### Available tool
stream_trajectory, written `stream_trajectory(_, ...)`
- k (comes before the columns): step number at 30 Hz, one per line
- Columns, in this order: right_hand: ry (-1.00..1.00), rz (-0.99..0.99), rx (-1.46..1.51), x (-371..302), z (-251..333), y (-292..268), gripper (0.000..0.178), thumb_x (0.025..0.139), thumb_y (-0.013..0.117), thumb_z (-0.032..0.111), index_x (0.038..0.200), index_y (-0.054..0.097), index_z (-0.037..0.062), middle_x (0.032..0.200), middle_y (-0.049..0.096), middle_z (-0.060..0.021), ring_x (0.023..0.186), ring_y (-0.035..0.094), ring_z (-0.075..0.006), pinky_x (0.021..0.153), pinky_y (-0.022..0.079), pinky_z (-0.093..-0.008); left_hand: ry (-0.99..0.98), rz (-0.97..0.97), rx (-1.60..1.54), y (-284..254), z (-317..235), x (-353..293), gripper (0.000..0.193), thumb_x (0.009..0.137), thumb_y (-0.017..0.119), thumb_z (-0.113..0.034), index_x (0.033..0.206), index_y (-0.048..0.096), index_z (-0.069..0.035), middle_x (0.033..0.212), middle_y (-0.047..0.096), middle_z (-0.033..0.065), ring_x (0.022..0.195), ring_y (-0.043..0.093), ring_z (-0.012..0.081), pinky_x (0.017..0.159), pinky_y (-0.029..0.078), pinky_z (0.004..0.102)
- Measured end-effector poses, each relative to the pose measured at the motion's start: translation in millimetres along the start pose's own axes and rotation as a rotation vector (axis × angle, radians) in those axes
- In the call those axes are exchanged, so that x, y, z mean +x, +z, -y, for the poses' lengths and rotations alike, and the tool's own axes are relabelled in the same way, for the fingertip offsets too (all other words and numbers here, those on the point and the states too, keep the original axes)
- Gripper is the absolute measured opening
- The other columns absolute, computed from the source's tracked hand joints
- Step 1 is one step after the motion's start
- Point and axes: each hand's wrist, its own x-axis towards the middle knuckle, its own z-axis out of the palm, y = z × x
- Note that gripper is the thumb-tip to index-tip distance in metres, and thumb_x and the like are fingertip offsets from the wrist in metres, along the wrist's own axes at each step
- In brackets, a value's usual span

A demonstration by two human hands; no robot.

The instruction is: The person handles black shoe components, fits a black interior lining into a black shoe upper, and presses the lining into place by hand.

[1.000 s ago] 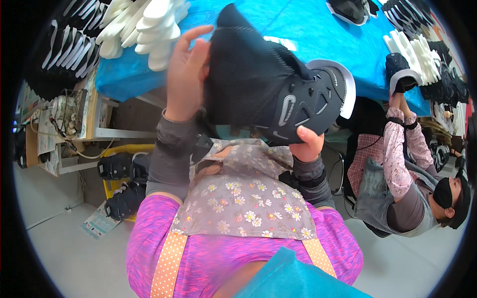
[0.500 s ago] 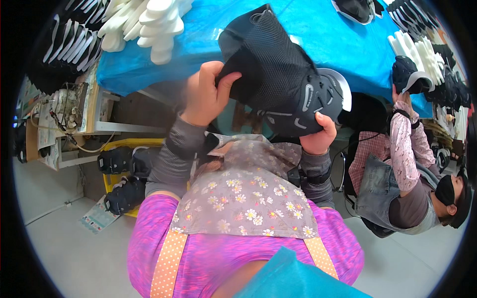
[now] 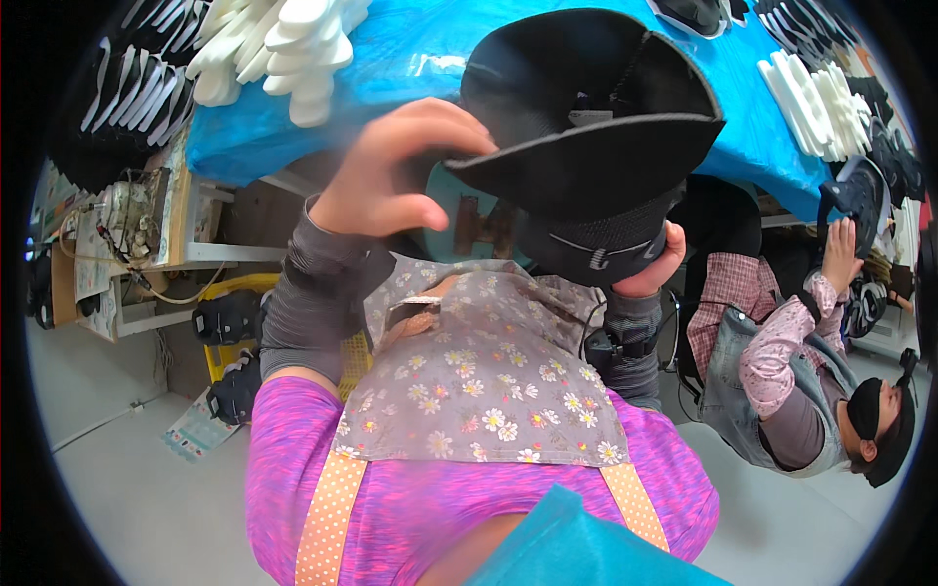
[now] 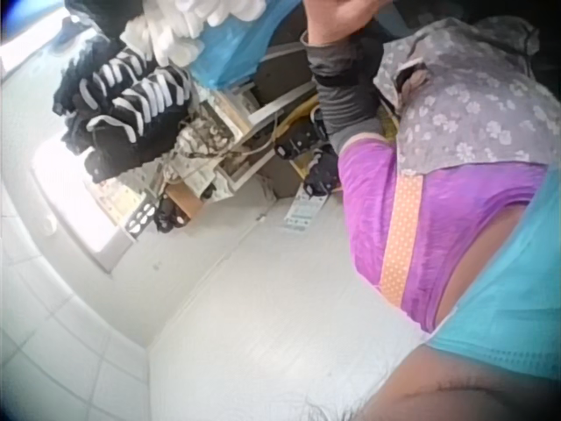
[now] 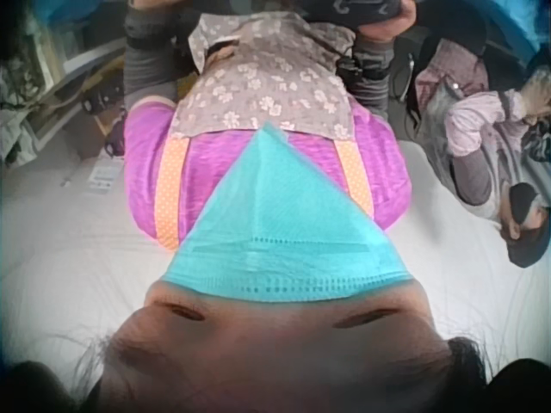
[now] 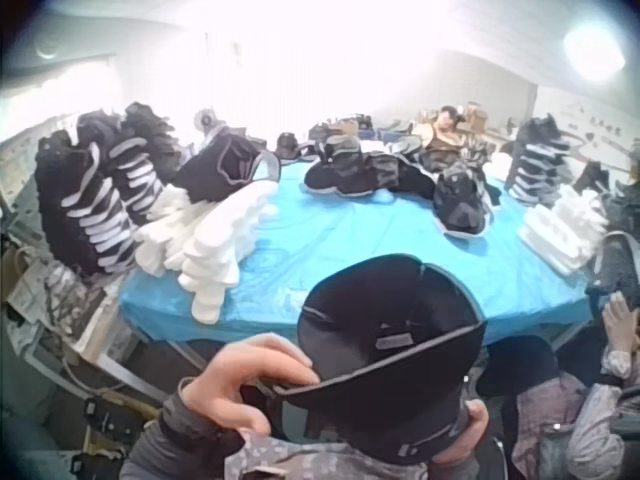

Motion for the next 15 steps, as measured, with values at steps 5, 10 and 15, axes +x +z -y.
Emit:
stream_trajectory(5,-0.102,0.071,-0.146,-4,-3,8,0.066,0.071,0.05,0.025,0.131,0.05,-0.0022,0.132,0.055,-0.0216,0.114,0.058,-0.0355,0.098,0.048,-0.0476,-0.396,-0.034,-0.027,15,-17,0,0.032,0.091,0.06,-0.033,0.092,0.062,-0.001,0.083,0.062,0.0058,0.076,0.056,0.0152,0.072,0.045,0.0266)
stream_trajectory(10,-0.1,0.125,-0.262,-20,20,-15,0.083,0.063,0.055,0.014,0.14,0.032,-0.0089,0.138,0.046,-0.026,0.126,0.048,-0.0366,0.106,0.041,-0.0505,-0.824,0.195,0.388,23,-54,21,0.037,0.076,0.078,-0.022,0.098,0.054,-0.004,0.075,0.063,0.0066,0.065,0.058,0.014,0.061,0.042,0.0233)
stream_trajectory(15,-0.025,0.468,-0.294,-20,24,-17,0.08,0.061,0.057,0.007,0.135,0.035,-0.0131,0.129,0.052,-0.0276,0.118,0.055,-0.0382,0.102,0.044,-0.049,-0.75,0.098,0.105,42,-27,1,0.048,0.077,0.076,-0.013,0.114,0.046,-0.008,0.072,0.058,0.0035,0.068,0.056,0.0091,0.062,0.043,0.0231)
